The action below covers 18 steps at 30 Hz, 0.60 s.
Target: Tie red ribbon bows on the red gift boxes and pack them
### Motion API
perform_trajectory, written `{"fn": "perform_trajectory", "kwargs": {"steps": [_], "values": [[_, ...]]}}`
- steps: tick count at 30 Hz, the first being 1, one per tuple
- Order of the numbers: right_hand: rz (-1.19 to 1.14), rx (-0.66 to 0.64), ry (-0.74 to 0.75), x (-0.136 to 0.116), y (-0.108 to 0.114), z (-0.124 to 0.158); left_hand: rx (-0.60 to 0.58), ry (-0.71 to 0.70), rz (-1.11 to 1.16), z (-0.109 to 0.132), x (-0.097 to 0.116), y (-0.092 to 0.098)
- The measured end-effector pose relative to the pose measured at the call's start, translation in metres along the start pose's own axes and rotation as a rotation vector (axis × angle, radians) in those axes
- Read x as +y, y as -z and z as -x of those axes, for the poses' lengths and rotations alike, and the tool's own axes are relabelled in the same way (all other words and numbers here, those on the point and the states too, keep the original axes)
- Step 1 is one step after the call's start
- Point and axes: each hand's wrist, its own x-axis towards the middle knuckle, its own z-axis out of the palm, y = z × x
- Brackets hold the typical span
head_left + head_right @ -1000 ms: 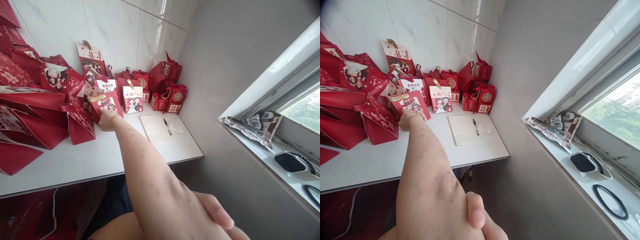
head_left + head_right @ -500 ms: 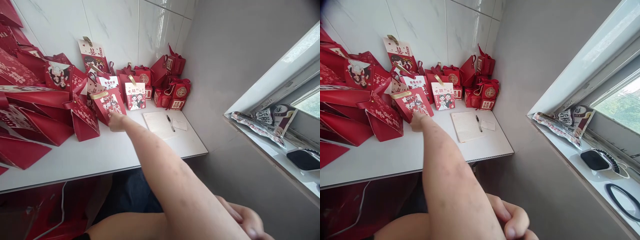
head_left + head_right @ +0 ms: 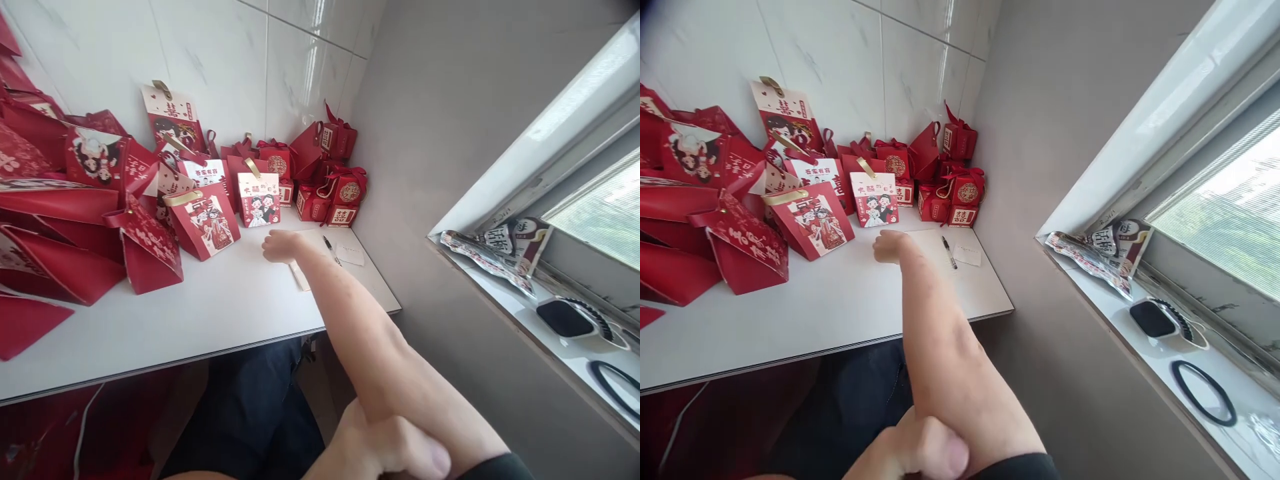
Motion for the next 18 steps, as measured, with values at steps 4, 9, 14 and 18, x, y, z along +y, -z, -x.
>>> {"fn": "perform_trajectory", "kwargs": {"steps": [4, 9, 14, 18], "values": [[-0.005, 0.014, -0.015, 0.007, 0.019, -0.009, -0.180, 0.021, 0.115, -0.007, 0.001, -0.004], [-0.021, 0.052, 0.007, 0.004, 0.033, -0.021, -0.332, -0.019, 0.244, -0.015, -0.003, -0.006], [-0.032, 0.102, -0.008, -0.004, 0.035, -0.022, -0.322, -0.084, 0.225, -0.018, -0.006, 0.014], [-0.052, 0.178, -0.107, -0.012, 0.043, -0.020, -0.233, -0.230, 0.200, -0.027, 0.008, 0.033]]}}
